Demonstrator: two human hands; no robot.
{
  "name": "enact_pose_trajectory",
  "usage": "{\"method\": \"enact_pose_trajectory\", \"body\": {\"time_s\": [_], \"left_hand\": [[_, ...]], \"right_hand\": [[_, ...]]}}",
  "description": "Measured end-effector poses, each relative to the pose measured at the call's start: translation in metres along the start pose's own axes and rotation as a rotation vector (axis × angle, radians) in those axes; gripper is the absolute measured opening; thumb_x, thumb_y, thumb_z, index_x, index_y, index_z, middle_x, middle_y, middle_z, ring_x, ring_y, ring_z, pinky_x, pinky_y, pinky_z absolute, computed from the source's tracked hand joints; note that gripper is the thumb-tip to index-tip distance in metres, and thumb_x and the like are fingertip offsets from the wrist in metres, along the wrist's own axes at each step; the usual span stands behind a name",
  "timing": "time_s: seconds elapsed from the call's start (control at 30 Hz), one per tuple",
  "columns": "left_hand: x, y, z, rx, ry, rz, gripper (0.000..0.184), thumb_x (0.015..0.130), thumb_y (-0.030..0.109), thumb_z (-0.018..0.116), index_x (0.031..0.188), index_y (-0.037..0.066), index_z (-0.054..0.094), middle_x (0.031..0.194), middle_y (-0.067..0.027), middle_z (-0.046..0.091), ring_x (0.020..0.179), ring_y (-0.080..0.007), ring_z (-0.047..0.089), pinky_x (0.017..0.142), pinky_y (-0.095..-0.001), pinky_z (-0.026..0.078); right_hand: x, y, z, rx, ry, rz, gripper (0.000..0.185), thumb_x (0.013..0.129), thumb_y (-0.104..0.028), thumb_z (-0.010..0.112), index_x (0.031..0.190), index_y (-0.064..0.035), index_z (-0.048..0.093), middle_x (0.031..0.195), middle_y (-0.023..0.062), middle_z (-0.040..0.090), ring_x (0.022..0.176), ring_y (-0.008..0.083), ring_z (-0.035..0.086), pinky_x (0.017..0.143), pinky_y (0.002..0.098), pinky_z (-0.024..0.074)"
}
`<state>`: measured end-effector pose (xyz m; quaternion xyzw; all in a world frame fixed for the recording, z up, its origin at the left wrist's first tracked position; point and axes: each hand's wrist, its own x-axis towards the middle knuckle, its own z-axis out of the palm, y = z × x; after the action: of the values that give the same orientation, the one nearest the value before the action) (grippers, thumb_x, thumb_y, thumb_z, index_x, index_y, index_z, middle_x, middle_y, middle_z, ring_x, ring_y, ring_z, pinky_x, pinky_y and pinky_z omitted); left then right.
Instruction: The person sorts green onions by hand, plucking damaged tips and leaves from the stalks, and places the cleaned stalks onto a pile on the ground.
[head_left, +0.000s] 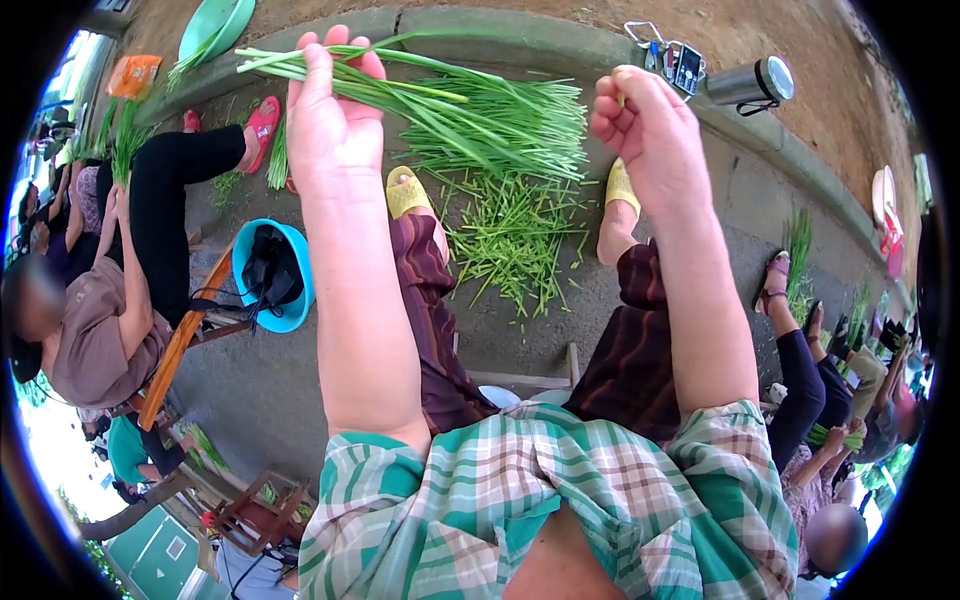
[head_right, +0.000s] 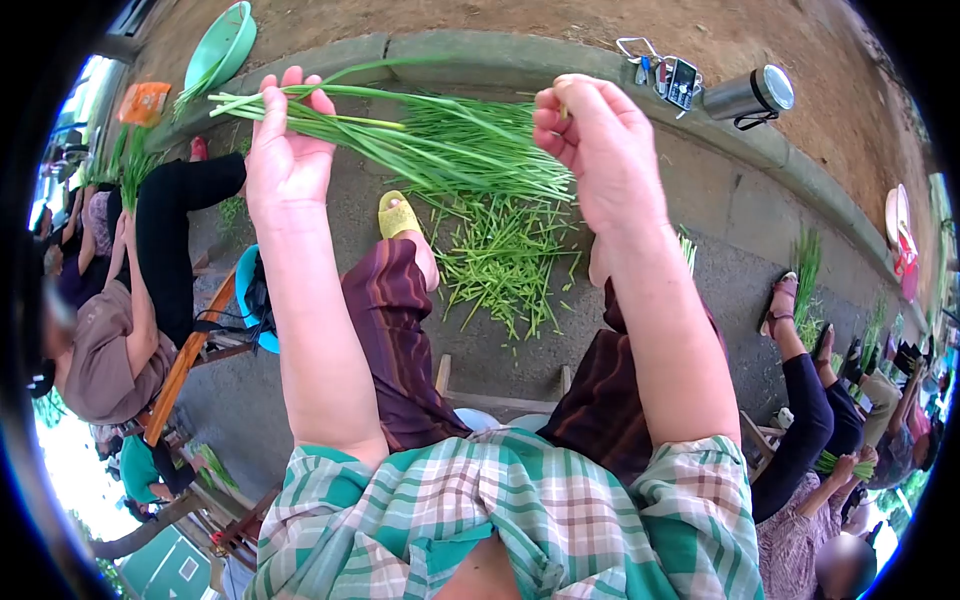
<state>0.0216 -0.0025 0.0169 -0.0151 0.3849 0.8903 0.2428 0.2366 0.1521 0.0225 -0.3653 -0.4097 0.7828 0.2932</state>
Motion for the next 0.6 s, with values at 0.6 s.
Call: {"method": "enact_pose_trajectory", "body": {"time_s": [0.6], "left_hand": [[0.007, 0.003, -0.007, -0.129, 0.034, 0.013, 0.025, 0.093, 0.014, 0.063, 0.115, 0.009, 0.052, 0.11, -0.0121, 0.061, 0.094, -0.0291, 0.06, 0.078, -0.0418, 0.057]], "right_hand": [[-0.034, 0.038, 0.026, -0.503, -0.506, 0.385, 0.032, 0.096, -0.023, 0.06, 0.116, 0.0014, 0.062, 0.095, 0.0045, 0.067, 0.082, 0.0087, 0.063, 0.075, 0.0223, 0.0542]]}}
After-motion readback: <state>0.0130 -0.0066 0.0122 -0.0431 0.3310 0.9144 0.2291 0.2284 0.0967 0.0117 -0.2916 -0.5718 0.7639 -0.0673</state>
